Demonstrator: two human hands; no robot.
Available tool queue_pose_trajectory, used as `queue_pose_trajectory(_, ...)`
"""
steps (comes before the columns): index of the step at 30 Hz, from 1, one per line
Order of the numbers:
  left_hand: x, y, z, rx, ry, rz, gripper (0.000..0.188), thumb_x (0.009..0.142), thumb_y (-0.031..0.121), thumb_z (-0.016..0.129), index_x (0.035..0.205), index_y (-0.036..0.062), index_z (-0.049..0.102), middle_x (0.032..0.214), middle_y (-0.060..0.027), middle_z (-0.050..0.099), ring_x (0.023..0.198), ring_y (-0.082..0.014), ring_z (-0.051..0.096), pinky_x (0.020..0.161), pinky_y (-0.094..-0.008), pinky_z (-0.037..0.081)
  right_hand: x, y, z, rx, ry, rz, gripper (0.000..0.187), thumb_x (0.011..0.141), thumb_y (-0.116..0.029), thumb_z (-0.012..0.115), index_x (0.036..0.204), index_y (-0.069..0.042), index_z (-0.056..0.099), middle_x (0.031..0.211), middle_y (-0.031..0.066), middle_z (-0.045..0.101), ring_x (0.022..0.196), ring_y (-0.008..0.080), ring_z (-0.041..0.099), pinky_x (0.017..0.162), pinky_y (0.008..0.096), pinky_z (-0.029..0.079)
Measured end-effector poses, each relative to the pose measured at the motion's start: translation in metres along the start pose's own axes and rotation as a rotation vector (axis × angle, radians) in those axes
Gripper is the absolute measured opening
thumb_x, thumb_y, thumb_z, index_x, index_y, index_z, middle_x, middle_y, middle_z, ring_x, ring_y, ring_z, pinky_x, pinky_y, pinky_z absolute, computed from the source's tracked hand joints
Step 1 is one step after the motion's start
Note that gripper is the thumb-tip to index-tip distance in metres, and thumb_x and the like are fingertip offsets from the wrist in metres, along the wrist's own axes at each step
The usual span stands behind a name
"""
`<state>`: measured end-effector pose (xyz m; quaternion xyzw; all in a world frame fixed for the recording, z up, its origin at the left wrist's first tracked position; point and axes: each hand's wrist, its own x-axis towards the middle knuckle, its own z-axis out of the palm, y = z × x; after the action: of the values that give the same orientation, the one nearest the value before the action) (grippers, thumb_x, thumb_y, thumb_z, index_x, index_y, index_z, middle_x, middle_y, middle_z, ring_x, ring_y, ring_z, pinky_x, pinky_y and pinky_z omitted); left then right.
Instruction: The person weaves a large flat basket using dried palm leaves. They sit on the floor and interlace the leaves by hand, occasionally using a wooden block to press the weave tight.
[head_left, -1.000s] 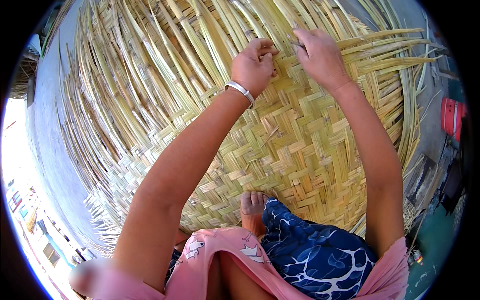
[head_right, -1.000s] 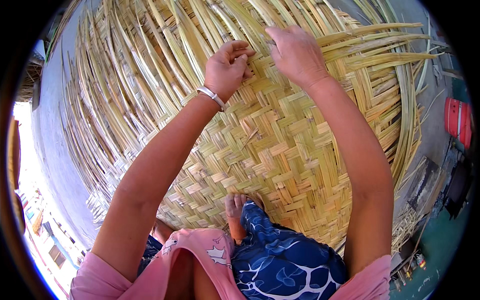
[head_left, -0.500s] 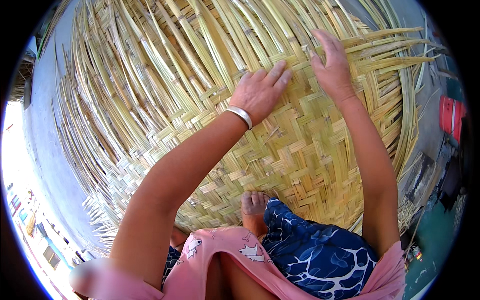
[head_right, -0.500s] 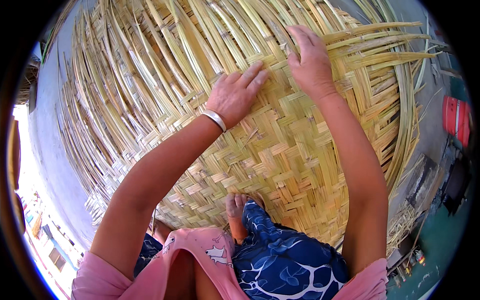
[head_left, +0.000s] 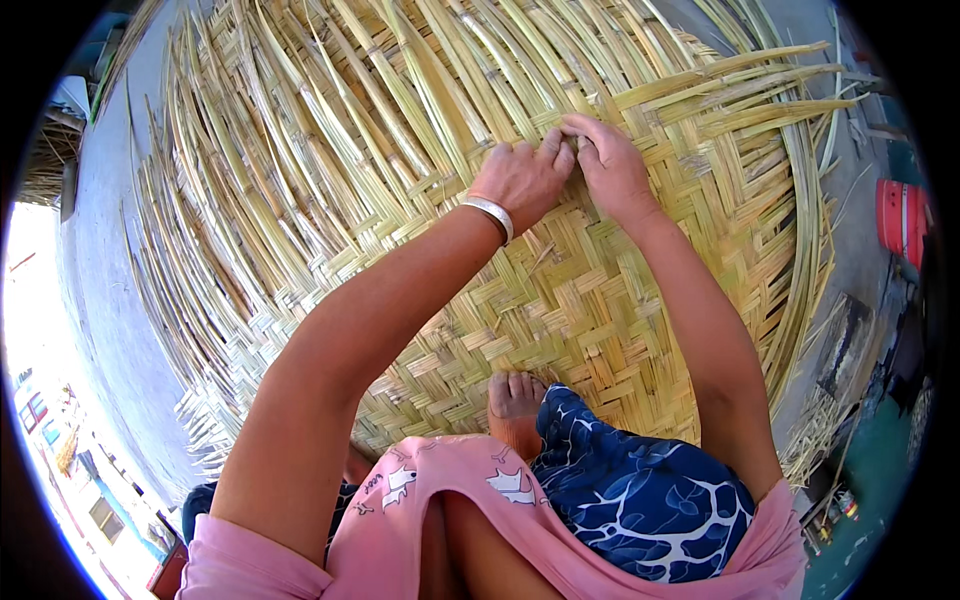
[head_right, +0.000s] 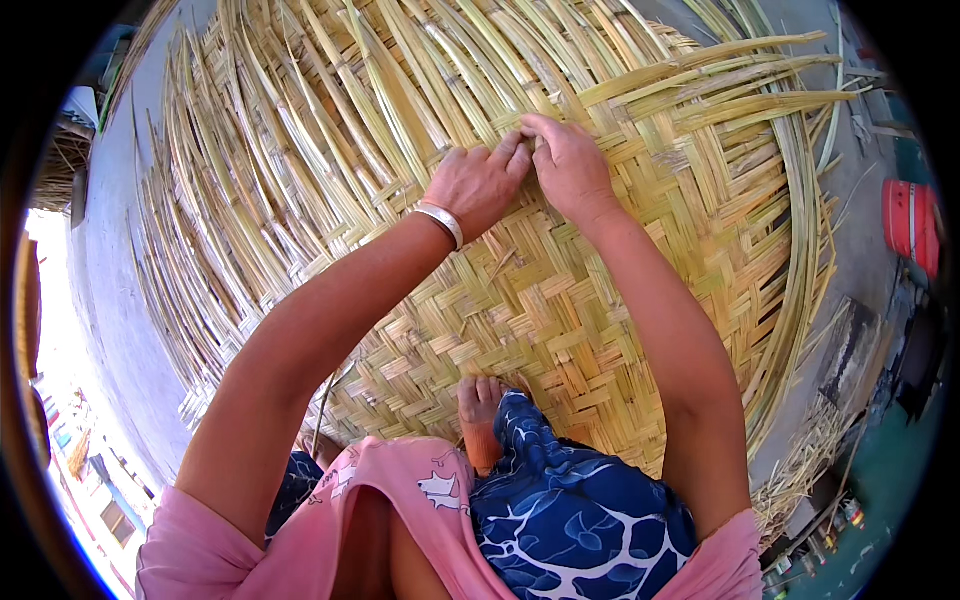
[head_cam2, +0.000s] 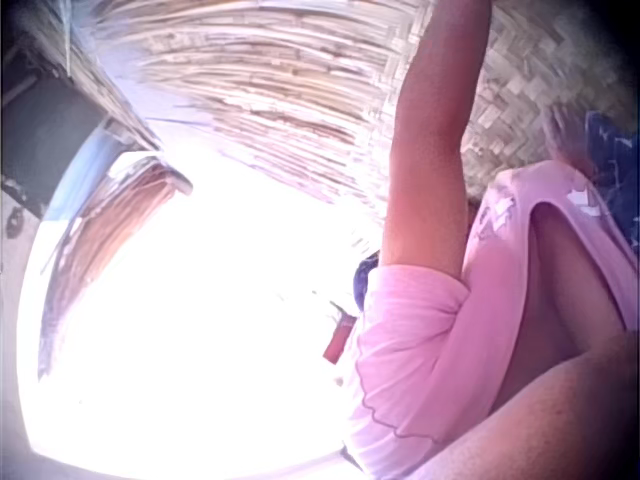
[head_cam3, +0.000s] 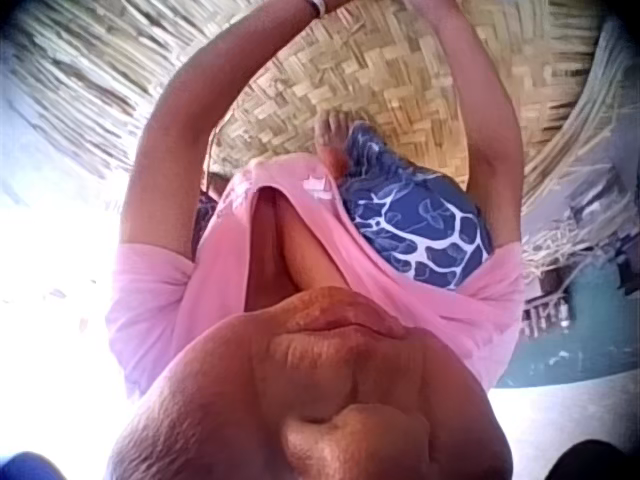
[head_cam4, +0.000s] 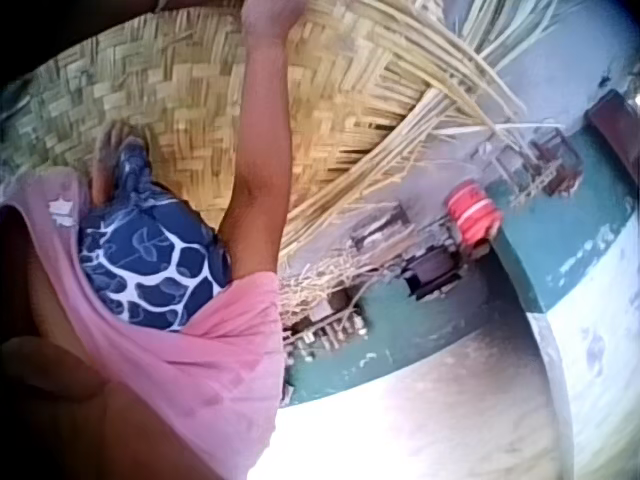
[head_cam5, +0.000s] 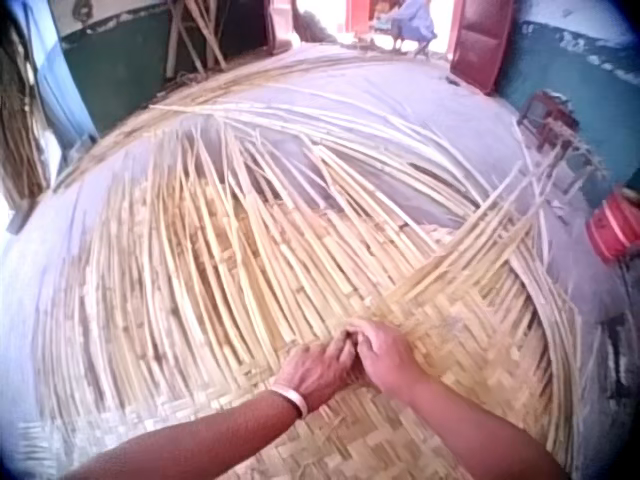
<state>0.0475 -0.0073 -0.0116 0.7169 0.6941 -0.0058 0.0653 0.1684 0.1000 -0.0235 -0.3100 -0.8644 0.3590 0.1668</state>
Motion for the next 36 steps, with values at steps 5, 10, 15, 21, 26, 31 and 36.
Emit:
queue_pose_trajectory(5,-0.030,-0.003,-0.007,-0.135,0.020,-0.002,0.042,0.082,0.012,0.052,0.124,0.0088,0.046,0.131,-0.0102,0.047,0.102,-0.0261,0.057,0.085,-0.0374,0.044,0.000,-0.002,0.005,0.043,-0.051,-0.003,0.033,0.084,-0.004,0.046,0.114,-0.004,0.057,0.109,0.0124,0.063,0.101,0.0302,0.056,0.091,0.0381,0.043)
queue_pose_trajectory(10,-0.119,-0.011,-0.012,-0.252,0.021,0.034,0.044,0.081,0.009,0.052,0.124,0.0098,0.046,0.129,-0.0097,0.049,0.110,-0.0271,0.052,0.092,-0.0392,0.042,0.000,0.000,0.003,0.007,-0.135,0.051,0.035,0.085,0.000,0.042,0.119,-0.001,0.054,0.115,0.0140,0.061,0.108,0.0258,0.056,0.096,0.0333,0.040)
queue_pose_trajectory(15,-0.192,-0.024,-0.011,-0.240,-0.038,-0.056,0.042,0.079,0.007,0.053,0.121,0.0083,0.050,0.127,-0.0100,0.051,0.115,-0.0281,0.049,0.095,-0.0399,0.040,0.003,0.002,0.009,0.233,-0.118,0.193,0.034,0.082,-0.002,0.047,0.113,-0.005,0.060,0.109,0.0148,0.063,0.106,0.0290,0.057,0.094,0.0344,0.043)
queue_pose_trajectory(21,-0.220,-0.021,-0.012,-0.236,-0.001,-0.056,0.036,0.079,0.008,0.053,0.115,0.0072,0.054,0.125,-0.0113,0.052,0.115,-0.0286,0.049,0.095,-0.0420,0.039,0.011,0.003,0.014,0.078,-0.125,0.227,0.034,0.082,-0.003,0.044,0.111,-0.011,0.062,0.112,0.0149,0.062,0.104,0.0290,0.058,0.092,0.0359,0.044)
queue_pose_trajectory(26,-0.232,-0.015,-0.023,-0.206,-0.073,0.041,0.032,0.080,0.012,0.053,0.111,0.0075,0.056,0.122,-0.0104,0.054,0.116,-0.0276,0.048,0.096,-0.0410,0.037,0.004,-0.035,0.003,-0.283,-0.177,0.157,0.035,0.081,-0.004,0.046,0.112,-0.010,0.061,0.115,0.0146,0.060,0.108,0.0310,0.054,0.094,0.0375,0.042)
queue_pose_trajectory(31,-0.257,-0.058,-0.067,-0.118,-0.220,0.137,0.027,0.081,0.011,0.051,0.107,0.0075,0.057,0.113,-0.0092,0.058,0.110,-0.0254,0.052,0.095,-0.0390,0.039,-0.053,-0.058,0.031,-0.673,-0.184,-0.123,0.046,0.082,-0.009,0.049,0.128,-0.005,0.046,0.137,0.0190,0.037,0.125,0.0336,0.035,0.104,0.0431,0.028)
queue_pose_trajectory(36,-0.316,-0.120,-0.129,0.012,-0.294,-0.118,0.025,0.078,0.014,0.057,0.102,0.0079,0.060,0.103,-0.0101,0.062,0.100,-0.0284,0.056,0.089,-0.0414,0.042,-0.108,-0.085,0.042,-0.632,-0.161,-0.160,0.047,0.082,-0.012,0.049,0.128,-0.006,0.044,0.138,0.0166,0.035,0.128,0.0317,0.032,0.103,0.0442,0.027)
